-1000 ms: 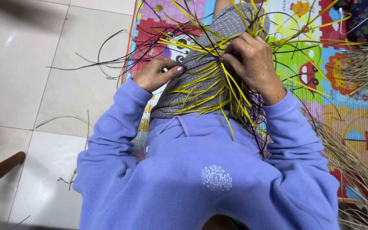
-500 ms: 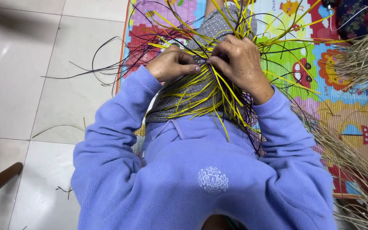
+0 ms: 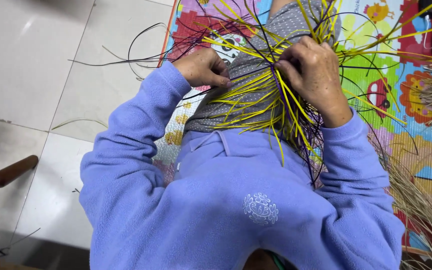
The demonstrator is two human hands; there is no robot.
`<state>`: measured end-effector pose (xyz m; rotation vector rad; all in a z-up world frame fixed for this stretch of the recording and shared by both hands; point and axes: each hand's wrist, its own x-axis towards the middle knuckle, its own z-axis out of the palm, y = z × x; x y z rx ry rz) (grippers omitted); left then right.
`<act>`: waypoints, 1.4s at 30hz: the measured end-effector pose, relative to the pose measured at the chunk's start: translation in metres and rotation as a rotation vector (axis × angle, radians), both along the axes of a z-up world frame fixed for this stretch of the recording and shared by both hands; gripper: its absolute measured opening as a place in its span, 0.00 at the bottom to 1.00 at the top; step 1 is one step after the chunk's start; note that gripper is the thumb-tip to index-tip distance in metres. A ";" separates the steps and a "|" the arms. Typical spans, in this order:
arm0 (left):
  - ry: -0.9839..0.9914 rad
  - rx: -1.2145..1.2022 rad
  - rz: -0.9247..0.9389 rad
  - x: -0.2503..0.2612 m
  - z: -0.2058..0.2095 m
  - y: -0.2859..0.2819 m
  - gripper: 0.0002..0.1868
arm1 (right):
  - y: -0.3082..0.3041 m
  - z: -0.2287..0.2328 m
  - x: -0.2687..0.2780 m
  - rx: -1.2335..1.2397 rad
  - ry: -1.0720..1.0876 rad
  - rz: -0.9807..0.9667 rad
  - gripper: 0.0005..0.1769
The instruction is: Weaving together colored strands to create a basket
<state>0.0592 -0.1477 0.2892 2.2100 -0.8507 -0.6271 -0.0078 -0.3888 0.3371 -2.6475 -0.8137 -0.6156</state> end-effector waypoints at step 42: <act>-0.218 -0.747 0.491 -0.055 -0.008 -0.064 0.04 | 0.001 0.004 -0.004 0.204 0.085 0.140 0.04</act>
